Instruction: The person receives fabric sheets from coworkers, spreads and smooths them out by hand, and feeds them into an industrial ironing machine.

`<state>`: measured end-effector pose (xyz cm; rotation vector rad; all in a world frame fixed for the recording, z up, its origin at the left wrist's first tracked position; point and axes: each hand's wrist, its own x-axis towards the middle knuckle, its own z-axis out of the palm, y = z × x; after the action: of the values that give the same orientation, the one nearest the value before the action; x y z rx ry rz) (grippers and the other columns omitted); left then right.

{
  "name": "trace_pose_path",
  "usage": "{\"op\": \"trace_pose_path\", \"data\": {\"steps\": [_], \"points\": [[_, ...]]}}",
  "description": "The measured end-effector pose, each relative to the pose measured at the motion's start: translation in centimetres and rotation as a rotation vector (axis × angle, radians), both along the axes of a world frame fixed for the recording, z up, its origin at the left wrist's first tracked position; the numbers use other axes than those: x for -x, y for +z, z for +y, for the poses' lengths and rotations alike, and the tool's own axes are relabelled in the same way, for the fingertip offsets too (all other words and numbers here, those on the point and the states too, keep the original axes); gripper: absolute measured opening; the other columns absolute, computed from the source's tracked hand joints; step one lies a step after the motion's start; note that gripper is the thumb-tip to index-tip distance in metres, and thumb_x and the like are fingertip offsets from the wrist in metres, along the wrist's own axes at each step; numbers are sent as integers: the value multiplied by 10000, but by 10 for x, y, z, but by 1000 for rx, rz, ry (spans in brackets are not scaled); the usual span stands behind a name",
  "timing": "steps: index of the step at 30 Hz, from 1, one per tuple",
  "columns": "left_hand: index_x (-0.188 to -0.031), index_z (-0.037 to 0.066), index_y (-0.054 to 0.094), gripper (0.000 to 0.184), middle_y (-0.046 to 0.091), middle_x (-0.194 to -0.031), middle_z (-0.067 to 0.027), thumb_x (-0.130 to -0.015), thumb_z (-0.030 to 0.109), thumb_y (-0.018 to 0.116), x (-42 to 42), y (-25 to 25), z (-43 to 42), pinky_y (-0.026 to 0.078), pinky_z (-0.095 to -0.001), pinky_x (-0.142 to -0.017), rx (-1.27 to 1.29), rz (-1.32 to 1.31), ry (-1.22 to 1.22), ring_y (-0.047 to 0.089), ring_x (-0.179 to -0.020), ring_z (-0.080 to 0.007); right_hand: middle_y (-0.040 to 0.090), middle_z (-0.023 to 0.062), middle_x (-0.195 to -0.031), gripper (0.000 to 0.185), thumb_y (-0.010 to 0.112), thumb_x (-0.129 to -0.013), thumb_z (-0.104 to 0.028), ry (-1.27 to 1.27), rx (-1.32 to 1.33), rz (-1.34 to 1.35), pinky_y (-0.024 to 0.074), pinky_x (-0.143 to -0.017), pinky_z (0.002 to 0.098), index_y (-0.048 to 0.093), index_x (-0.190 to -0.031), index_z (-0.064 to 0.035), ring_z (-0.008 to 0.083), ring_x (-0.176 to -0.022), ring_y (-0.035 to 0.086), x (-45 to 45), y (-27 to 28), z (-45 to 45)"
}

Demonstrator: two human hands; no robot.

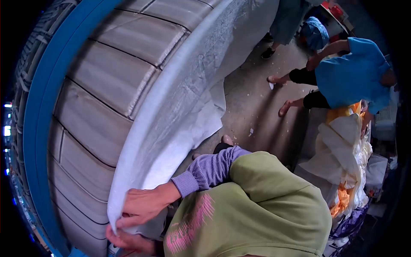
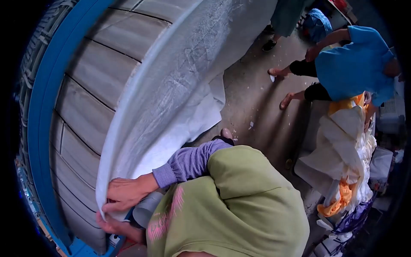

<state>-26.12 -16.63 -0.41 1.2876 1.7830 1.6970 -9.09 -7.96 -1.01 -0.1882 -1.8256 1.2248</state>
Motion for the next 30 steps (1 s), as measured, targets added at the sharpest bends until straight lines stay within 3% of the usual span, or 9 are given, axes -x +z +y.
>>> {"op": "trace_pose_path", "data": {"steps": [6, 13, 15, 18, 20, 22, 24, 28, 30], "points": [[-1063, -28, 576, 251, 613, -977, -120, -851, 102, 541, 85, 39, 149, 434, -303, -809, 105, 719, -117, 559, -897, -196, 549, 180, -1054, 440, 574, -811, -286, -285, 11, -34, 464, -762, 393, 448, -1141, -24, 339, -926, 554, -3, -15, 2], [-1193, 55, 512, 481, 505, -1213, -170, -823, 351, 593, 63, 84, 215, 365, -316, -922, 145, 1224, 49, 498, -1082, -265, 364, 157, -1338, 598, 505, -820, -440, -940, -336, -653, 151, -1057, 482, 404, -1283, -76, 306, -1296, 254, -70, -49, 68], [-1118, 13, 554, 423, 565, -1121, -131, -821, 311, 603, 30, 79, 156, 391, -287, -879, 329, 517, -118, 526, -1015, -199, 303, 146, -1392, 695, 435, -815, -557, -933, -424, -762, 110, -1070, 470, 353, -1336, -105, 294, -1322, 218, -68, -44, 85], [-962, 12, 610, 200, 634, -827, -58, -833, 161, 580, 49, 9, 70, 451, -240, -680, 662, -20, -677, 578, -729, -106, 326, 153, -1380, 731, 404, -801, -610, -926, -441, -817, 130, -1063, 466, 382, -1316, -91, 294, -1315, 235, -46, -32, 122], [-1093, -19, 558, 333, 627, -881, -88, -806, 141, 617, 37, -51, 36, 451, -235, -709, 940, -137, -566, 583, -794, -132, 372, 158, -1345, 771, 377, -783, -657, -1038, -570, -758, 159, -1046, 464, 417, -1287, -74, 297, -1290, 277, -30, -40, 150], [-1335, 7, 289, 705, 409, -1286, -178, -759, 114, 681, 47, -143, 19, 431, -295, -832, 985, -142, -420, 495, -1057, -229, 372, 150, -1344, 804, 388, -760, -680, -1012, -592, -817, 158, -1034, 475, 413, -1292, -77, 290, -1282, 286, -14, -36, 182], [-1367, 27, 228, 750, 328, -1351, -171, -773, 145, 671, 47, -228, 42, 406, -341, -891, 755, -219, -413, 390, -1191, -267, 358, 149, -1355, 827, 423, -735, -681, -955, -553, -910, 151, -1030, 476, 396, -1310, -88, 278, -1293, 270, -5, -35, 228], [-1341, 34, 304, 650, 342, -1348, -156, -817, 236, 631, -6, -231, 74, 349, -353, -964, 802, -505, -515, 347, -1240, -244, 326, 140, -1377, 769, 430, -763, -625, -1092, -493, -866, 151, -1025, 491, 388, -1311, -87, 287, -1314, 219, 27, -31, 242], [-1275, 13, 401, 502, 395, -1301, -152, -867, 255, 567, 3, -233, 59, 377, -348, -922, 613, -400, -468, 426, -1156, -229, 407, 151, -1286, 545, 546, -792, -436, -957, -492, -430, 244, -1000, 506, 481, -1200, -81, 297, -1271, 297, -5, -27, 199]]}}
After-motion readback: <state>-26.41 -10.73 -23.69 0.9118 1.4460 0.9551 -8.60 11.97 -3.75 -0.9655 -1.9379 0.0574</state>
